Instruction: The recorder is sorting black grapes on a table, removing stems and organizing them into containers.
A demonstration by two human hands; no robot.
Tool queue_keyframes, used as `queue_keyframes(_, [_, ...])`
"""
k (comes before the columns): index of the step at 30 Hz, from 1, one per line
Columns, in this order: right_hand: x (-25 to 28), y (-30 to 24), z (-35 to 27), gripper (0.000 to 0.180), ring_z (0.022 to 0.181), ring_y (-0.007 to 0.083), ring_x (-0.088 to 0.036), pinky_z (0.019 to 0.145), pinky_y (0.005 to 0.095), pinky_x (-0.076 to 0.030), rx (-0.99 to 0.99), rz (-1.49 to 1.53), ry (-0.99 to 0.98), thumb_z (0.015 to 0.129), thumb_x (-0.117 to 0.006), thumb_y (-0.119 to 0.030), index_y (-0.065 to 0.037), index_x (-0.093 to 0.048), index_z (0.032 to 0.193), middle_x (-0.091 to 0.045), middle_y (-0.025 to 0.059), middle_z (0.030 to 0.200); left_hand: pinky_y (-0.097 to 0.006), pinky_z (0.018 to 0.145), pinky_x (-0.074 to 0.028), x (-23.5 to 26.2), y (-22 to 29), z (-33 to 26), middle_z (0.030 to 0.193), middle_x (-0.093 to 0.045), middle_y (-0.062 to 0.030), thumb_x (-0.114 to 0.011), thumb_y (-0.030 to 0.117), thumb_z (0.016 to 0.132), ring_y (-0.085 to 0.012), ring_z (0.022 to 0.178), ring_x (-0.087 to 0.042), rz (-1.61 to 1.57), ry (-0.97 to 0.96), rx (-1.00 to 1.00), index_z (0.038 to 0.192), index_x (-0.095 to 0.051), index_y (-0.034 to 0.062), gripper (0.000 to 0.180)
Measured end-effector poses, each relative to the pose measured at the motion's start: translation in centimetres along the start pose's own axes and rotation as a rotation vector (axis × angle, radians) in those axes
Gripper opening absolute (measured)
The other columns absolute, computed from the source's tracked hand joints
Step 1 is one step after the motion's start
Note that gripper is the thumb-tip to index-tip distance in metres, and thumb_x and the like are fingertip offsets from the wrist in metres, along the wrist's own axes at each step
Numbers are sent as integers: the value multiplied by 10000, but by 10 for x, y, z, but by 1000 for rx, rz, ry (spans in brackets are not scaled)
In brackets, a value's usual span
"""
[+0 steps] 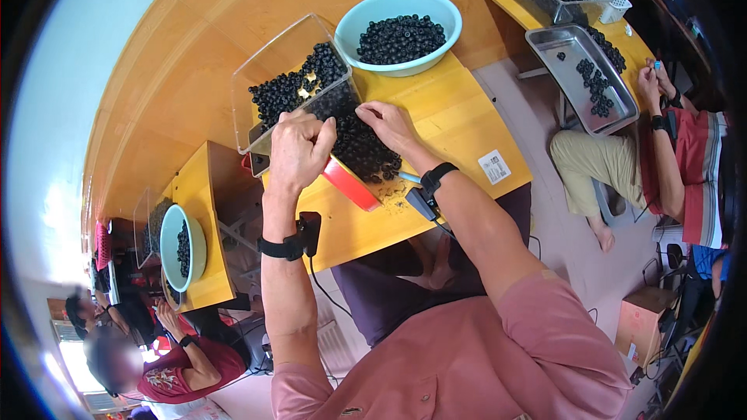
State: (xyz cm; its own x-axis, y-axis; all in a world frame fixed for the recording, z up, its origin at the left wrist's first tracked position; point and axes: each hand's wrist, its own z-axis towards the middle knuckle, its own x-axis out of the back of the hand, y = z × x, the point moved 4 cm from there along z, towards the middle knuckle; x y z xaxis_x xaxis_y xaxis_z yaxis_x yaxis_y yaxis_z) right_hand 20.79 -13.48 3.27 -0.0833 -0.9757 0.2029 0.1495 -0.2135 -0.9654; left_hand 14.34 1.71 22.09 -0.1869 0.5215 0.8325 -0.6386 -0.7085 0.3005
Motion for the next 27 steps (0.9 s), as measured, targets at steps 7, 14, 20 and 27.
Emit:
queue_keyframes(7, [3, -5, -3, 432, 925, 281, -713, 844, 396, -527, -11, 14, 5, 959, -662, -483, -78, -767, 1068, -771, 127, 990, -406, 725, -425, 8, -2, -10, 581, -531, -124, -691, 104, 883, -316, 626, -509, -7, -28, -62, 583, -565, -4, 343])
queue_keyframes(14, [1, -1, 0, 434, 912, 286, -709, 833, 392, -527, -20, -2, 4, 952, -663, -492, -87, -772, 1067, -772, 129, 988, -397, 685, -384, 24, -7, -37, 582, -448, -112, -679, 52, 874, -294, 601, -441, -17, 50, -72, 592, -517, -13, 332])
queue_keyframes(20, [-1, -1, 0, 447, 916, 289, -709, 837, 390, -527, -25, -13, 1, 948, -659, -513, -102, -778, 1079, -773, 129, 996, -397, 669, -361, 44, -15, -80, 589, -413, -97, -665, 27, 868, -282, 601, -412, -21, 195, -31, 602, -503, 1, 313])
queue_keyframes(27, [-3, 8, 2, 449, 967, 272, -735, 863, 362, -544, -4, 18, -2, 954, -687, -458, -51, -760, 1130, -778, 145, 1034, -411, 657, -360, 48, -29, -148, 622, -401, -127, -598, 45, 888, -310, 616, -405, -14, 325, 56, 635, -461, 5, 291])
